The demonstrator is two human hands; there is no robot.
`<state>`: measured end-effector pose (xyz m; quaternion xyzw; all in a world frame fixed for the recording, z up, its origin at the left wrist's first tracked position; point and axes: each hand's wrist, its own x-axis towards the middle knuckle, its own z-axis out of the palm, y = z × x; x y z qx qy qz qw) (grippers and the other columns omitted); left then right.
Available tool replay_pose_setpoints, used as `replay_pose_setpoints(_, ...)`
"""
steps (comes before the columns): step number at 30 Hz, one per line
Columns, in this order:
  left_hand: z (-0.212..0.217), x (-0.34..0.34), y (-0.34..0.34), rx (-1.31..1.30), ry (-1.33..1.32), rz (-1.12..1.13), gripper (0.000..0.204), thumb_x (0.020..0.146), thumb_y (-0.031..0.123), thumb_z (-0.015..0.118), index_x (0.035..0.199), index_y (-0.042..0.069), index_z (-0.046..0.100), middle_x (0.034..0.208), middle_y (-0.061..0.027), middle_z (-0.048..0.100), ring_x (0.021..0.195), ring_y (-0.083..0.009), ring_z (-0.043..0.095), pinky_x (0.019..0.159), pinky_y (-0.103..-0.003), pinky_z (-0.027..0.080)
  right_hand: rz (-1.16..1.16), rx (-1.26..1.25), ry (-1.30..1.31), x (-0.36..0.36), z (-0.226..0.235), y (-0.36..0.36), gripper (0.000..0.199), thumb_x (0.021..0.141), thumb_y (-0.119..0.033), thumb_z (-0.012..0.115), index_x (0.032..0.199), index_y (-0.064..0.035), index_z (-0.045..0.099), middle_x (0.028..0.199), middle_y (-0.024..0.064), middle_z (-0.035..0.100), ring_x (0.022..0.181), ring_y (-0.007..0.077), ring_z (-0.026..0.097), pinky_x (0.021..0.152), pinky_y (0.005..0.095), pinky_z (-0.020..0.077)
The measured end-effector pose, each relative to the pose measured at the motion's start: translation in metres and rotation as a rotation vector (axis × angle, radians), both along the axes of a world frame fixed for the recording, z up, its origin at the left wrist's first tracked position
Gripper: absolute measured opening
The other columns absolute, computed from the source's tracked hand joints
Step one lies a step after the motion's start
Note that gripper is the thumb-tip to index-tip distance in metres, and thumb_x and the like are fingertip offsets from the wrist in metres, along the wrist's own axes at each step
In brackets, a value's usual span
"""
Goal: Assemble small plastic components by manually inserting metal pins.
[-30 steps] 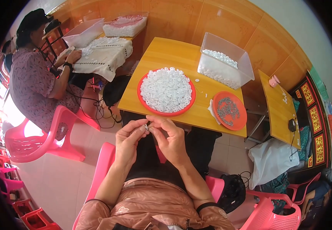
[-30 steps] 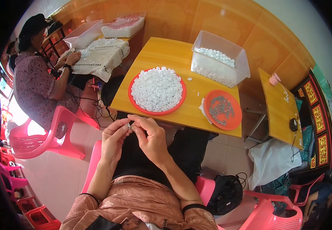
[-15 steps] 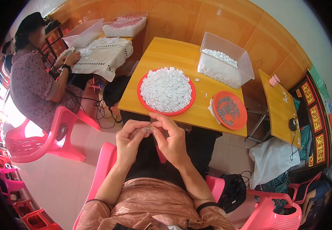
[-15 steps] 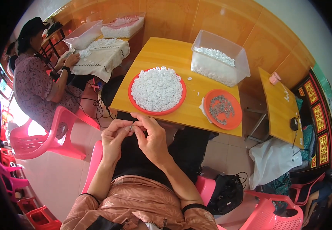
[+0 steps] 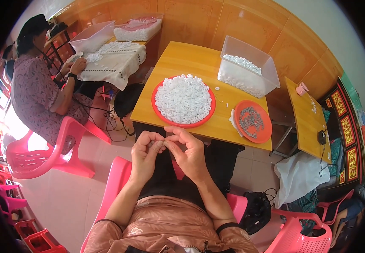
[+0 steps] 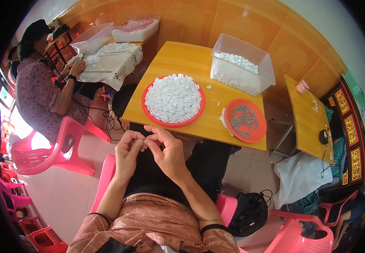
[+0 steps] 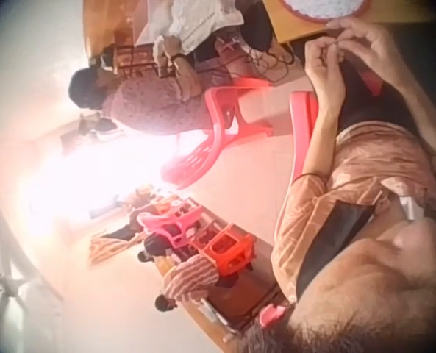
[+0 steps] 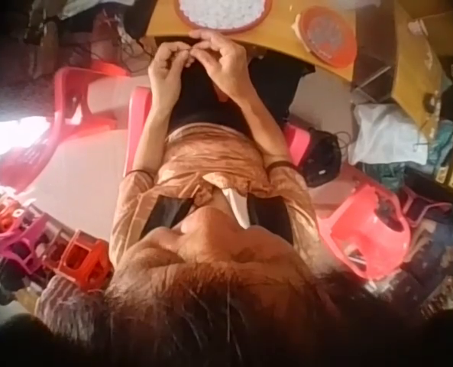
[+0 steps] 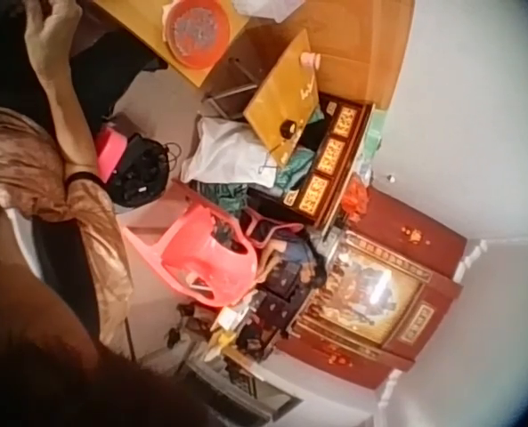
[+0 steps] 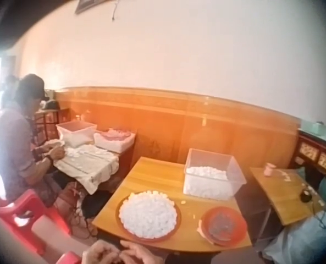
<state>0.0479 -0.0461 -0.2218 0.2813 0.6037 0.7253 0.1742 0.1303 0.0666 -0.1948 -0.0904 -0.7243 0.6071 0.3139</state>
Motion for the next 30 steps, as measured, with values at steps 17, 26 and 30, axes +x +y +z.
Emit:
replay_pose_setpoints(17,0.003,-0.008,-0.006,0.240,-0.781,-0.317,0.017,0.091,0.008,0.056,0.105,-0.001,0.058,0.088,-0.0030,0.060,0.075,-0.0090,0.057,0.070,-0.019,0.049,-0.160,0.617,0.211,-0.007,-0.006,0.010,0.016,0.077,0.001,0.064,0.092,-0.0027,0.062,0.080,0.0080,0.061,0.072,0.0221,0.059,0.065,0.0300,0.0475)
replay_pose_setpoints(26,0.018,0.000,-0.005,0.230,-0.565,-0.160,0.026,0.088,0.001,0.058,0.113,0.001,0.054,0.091,-0.0032,0.060,0.080,-0.0099,0.060,0.073,-0.020,0.048,0.063,-0.248,-0.045,0.001,-0.005,0.003,0.010,0.088,-0.005,0.059,0.094,0.0022,0.063,0.079,0.0032,0.064,0.067,0.0061,0.058,0.063,0.0193,0.0474)
replay_pose_setpoints(30,0.018,0.000,-0.005,0.218,-0.514,-0.136,0.028,0.087,0.000,0.059,0.114,0.001,0.053,0.092,-0.0032,0.059,0.080,-0.0094,0.060,0.073,-0.020,0.048,0.094,-0.339,-0.059,-0.001,-0.005,0.001,0.010,0.090,-0.005,0.058,0.093,0.0020,0.063,0.076,0.0023,0.063,0.065,0.0052,0.057,0.062,0.0186,0.0470)
